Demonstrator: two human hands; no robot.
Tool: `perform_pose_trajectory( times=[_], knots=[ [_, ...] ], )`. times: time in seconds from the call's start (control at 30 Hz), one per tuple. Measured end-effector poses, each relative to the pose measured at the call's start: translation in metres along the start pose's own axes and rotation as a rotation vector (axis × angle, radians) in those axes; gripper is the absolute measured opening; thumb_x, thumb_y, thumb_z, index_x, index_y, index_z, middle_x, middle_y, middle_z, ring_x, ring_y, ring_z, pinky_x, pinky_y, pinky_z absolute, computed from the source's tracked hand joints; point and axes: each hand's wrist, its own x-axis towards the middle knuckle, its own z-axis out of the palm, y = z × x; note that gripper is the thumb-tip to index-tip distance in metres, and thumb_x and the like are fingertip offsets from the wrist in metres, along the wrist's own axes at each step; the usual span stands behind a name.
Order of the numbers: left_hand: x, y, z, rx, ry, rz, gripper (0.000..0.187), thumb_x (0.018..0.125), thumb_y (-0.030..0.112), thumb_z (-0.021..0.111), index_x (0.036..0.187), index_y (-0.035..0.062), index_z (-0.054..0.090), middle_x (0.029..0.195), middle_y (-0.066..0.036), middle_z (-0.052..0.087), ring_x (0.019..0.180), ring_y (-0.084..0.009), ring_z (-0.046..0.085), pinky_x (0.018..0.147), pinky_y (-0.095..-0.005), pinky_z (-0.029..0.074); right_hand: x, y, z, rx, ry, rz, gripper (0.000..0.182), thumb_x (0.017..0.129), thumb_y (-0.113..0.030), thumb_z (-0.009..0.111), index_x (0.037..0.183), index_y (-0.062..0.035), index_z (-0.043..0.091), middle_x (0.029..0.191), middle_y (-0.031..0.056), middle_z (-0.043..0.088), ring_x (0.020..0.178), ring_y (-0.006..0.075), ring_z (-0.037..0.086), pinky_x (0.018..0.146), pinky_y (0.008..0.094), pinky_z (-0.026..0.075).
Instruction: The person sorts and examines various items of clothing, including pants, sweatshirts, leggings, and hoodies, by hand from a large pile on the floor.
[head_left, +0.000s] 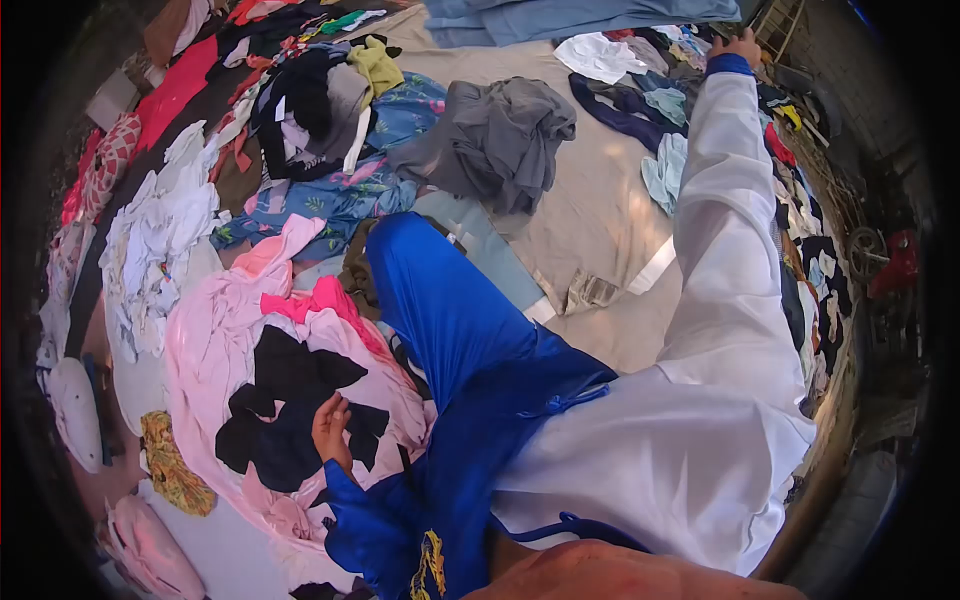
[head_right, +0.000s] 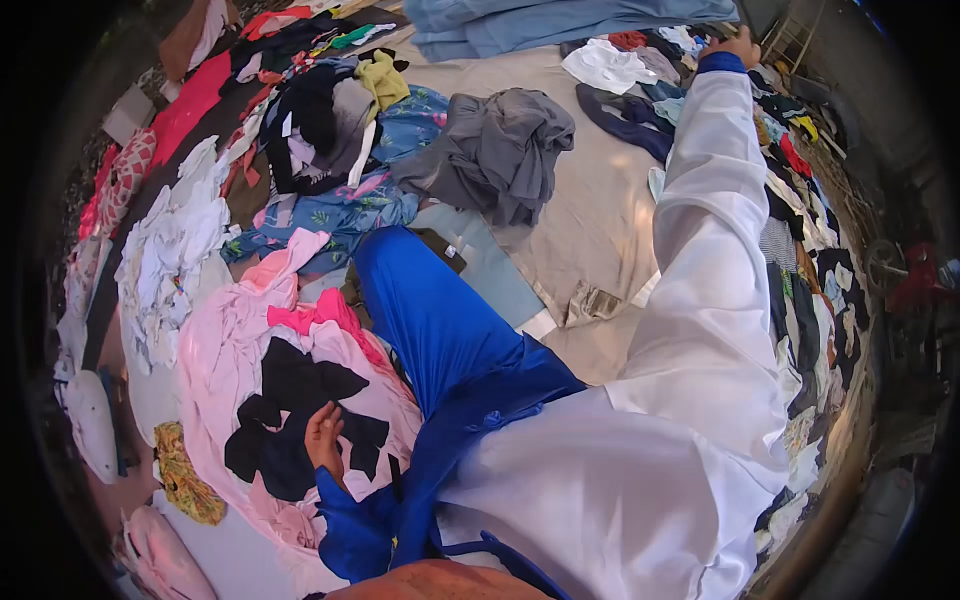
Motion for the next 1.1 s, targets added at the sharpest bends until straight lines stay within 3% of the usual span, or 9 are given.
perform_pose_trajectory(
  times=[0.17, 0.23, 0.33, 0.5, 0.6, 0.67, 0.83, 0.97, 1.1],
  knots=[
    [-0.001, 0.02, -0.057, 0.194, 0.369, 0.076, 0.026, 0.098, 0.016, 0.059, 0.12, 0.0019, 0.061, 0.122, -0.01, 0.064, 0.108, -0.0181, 0.064, 0.089, -0.0281, 0.051, -0.032, 0.134, -0.016, 1.035, -0.122, 0.762, 0.047, 0.101, -0.029, 0.034, 0.136, 0.0004, 0.041, 0.144, 0.0178, 0.046, 0.131, 0.0335, 0.048, 0.108, 0.0467, 0.041],
    [-0.006, 0.035, -0.09, 0.199, 0.599, 0.15, 0.024, 0.097, 0.015, 0.059, 0.117, 0.0013, 0.062, 0.116, -0.01, 0.067, 0.103, -0.0177, 0.066, 0.085, -0.0262, 0.05, -0.109, -0.002, 0.038, 0.912, -0.232, 0.87, 0.035, 0.099, -0.018, 0.044, 0.126, 0.003, 0.051, 0.125, 0.0222, 0.061, 0.112, 0.0345, 0.063, 0.088, 0.0393, 0.054],
    [-0.014, 0.053, -0.126, 0.048, 0.917, 0.265, 0.017, 0.094, 0.01, 0.061, 0.107, 0.0001, 0.065, 0.103, -0.008, 0.07, 0.089, -0.0163, 0.069, 0.073, -0.0228, 0.051, -0.235, -0.183, 0.127, 1.031, -0.576, 0.88, 0.02, 0.095, -0.012, 0.058, 0.11, 0.0007, 0.064, 0.097, 0.0168, 0.071, 0.081, 0.0236, 0.069, 0.073, 0.0296, 0.055],
    [-0.043, 0.064, -0.145, -0.021, 1.115, 0.292, 0.013, 0.093, 0.01, 0.062, 0.102, -0.0004, 0.065, 0.1, -0.009, 0.069, 0.085, -0.0161, 0.069, 0.07, -0.0219, 0.051, -0.364, -0.566, 0.115, 1.347, -1.457, 0.471, 0.025, 0.094, -0.012, 0.061, 0.115, -0.0001, 0.063, 0.098, 0.0098, 0.071, 0.08, 0.0142, 0.067, 0.069, 0.0246, 0.051],
    [-0.059, 0.069, -0.154, -0.017, 1.158, 0.359, 0.014, 0.093, 0.009, 0.062, 0.102, -0.0017, 0.065, 0.099, -0.01, 0.069, 0.084, -0.016, 0.069, 0.069, -0.023, 0.051, -0.46, -0.72, 0.088, 1.322, -2.03, 0.019, 0.03, 0.091, -0.016, 0.063, 0.117, -0.0007, 0.062, 0.099, 0.0083, 0.07, 0.08, 0.0144, 0.067, 0.065, 0.0258, 0.051],
    [-0.071, 0.074, -0.163, -0.007, 1.223, 0.357, 0.014, 0.093, 0.008, 0.062, 0.102, -0.0019, 0.065, 0.099, -0.01, 0.069, 0.083, -0.016, 0.069, 0.07, -0.0232, 0.051, -0.545, -0.784, 0.067, 1.172, -2.162, -0.255, 0.033, 0.088, -0.02, 0.065, 0.117, -0.0042, 0.063, 0.098, 0.0073, 0.07, 0.078, 0.0151, 0.069, 0.061, 0.0281, 0.052],
    [-0.098, 0.087, -0.177, -0.019, 1.324, 0.292, 0.019, 0.095, 0.012, 0.06, 0.106, -0.0034, 0.064, 0.107, -0.014, 0.069, 0.094, -0.0213, 0.068, 0.079, -0.0289, 0.053, -0.794, -0.818, 0.036, 0.797, -2.246, -0.43, 0.035, 0.083, -0.021, 0.069, 0.115, -0.0061, 0.065, 0.096, 0.009, 0.071, 0.076, 0.0185, 0.07, 0.064, 0.0311, 0.055],
    [-0.114, 0.095, -0.178, -0.014, 1.341, 0.255, 0.021, 0.096, 0.013, 0.059, 0.107, -0.0032, 0.064, 0.11, -0.015, 0.068, 0.095, -0.0214, 0.068, 0.081, -0.0286, 0.052, -0.84, -0.79, -0.051, 0.692, -2.133, -0.871, 0.047, 0.078, -0.021, 0.07, 0.121, -0.005, 0.062, 0.118, 0.017, 0.065, 0.111, 0.0317, 0.062, 0.099, 0.0364, 0.047],
    [-0.118, 0.092, -0.177, -0.032, 1.327, 0.186, 0.021, 0.096, 0.014, 0.06, 0.108, -0.0023, 0.065, 0.107, -0.012, 0.069, 0.094, -0.0191, 0.067, 0.081, -0.0283, 0.051, -0.878, -0.777, -0.096, 0.881, -2.203, -0.956, 0.066, 0.077, -0.014, 0.066, 0.139, -0.0054, 0.046, 0.148, 0.0168, 0.04, 0.133, 0.0311, 0.045, 0.109, 0.0365, 0.038]
  ],
)
